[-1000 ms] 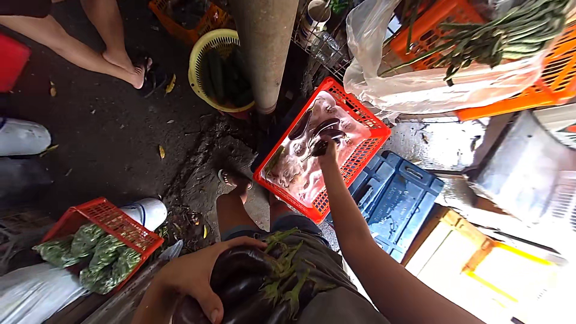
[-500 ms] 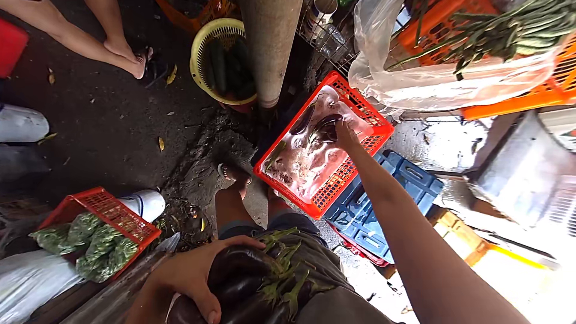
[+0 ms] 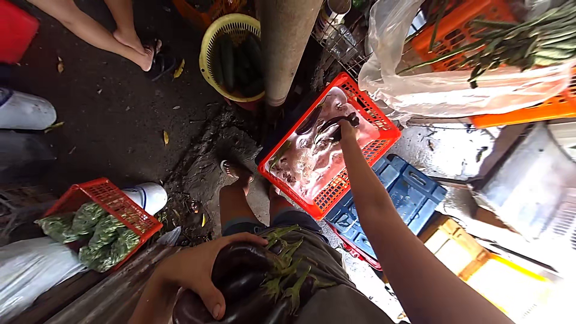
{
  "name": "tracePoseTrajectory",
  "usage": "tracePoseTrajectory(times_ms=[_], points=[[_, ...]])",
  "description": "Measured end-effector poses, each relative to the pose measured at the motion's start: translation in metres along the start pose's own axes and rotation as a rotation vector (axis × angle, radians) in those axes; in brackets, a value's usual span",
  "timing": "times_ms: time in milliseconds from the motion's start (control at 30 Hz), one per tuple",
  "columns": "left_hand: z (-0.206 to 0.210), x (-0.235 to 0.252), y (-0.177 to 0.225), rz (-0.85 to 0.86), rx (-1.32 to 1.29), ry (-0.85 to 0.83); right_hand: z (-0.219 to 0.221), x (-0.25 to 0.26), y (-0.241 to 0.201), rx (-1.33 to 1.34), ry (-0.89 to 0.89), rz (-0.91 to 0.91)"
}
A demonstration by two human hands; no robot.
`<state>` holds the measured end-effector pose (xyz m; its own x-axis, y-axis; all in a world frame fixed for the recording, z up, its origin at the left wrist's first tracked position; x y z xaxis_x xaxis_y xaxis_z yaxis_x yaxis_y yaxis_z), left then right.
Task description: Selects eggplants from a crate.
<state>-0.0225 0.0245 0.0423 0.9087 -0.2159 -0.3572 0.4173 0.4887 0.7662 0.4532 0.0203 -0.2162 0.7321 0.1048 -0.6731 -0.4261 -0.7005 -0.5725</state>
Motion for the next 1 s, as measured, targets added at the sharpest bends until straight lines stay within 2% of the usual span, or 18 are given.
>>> tracePoseTrajectory(times_ms=[67, 167, 300, 567, 667, 800, 900, 1000], points=[[0.0, -0.001, 0.0, 0.008, -0.005, 0.005, 0.018, 0.006, -0.001, 0.131, 0.035, 0.107], [0.001, -0.007, -0.001, 0.024, -0.024, 0.02, 0.042, 0.005, -0.003, -0.041, 0.186, 0.171], [0.002, -0.011, -0.003, 0.053, -0.073, 0.045, 0.049, 0.01, 0.014, -0.189, 0.293, 0.041], [-0.003, -0.009, 0.002, 0.051, -0.071, 0.057, 0.025, 0.005, 0.004, -0.111, 0.226, -0.021], [-0.004, -0.006, 0.002, 0.031, -0.087, 0.052, 0.035, 0.023, -0.003, -0.041, 0.154, 0.087], [-0.004, -0.005, 0.005, -0.007, -0.093, 0.065, 0.062, 0.035, -0.008, -0.074, 0.015, 0.106], [-0.005, -0.006, 0.008, -0.012, -0.097, 0.077, 0.066, 0.039, -0.005, -0.141, 0.106, 0.117], [-0.006, -0.007, 0.003, 0.003, -0.123, 0.074, 0.062, 0.038, 0.002, -0.096, 0.211, 0.096]])
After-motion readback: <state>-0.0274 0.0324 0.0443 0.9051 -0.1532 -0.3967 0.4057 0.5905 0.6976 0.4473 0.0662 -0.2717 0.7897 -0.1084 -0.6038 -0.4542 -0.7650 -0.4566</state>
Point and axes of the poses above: each hand's wrist, its own x-axis towards the middle knuckle, its own z-axis out of the palm, y = z × x, the point moved 1 cm from there along x, towards the middle knuckle, and after that the axes turned 4 degrees about -y, right-handed, at the moved point
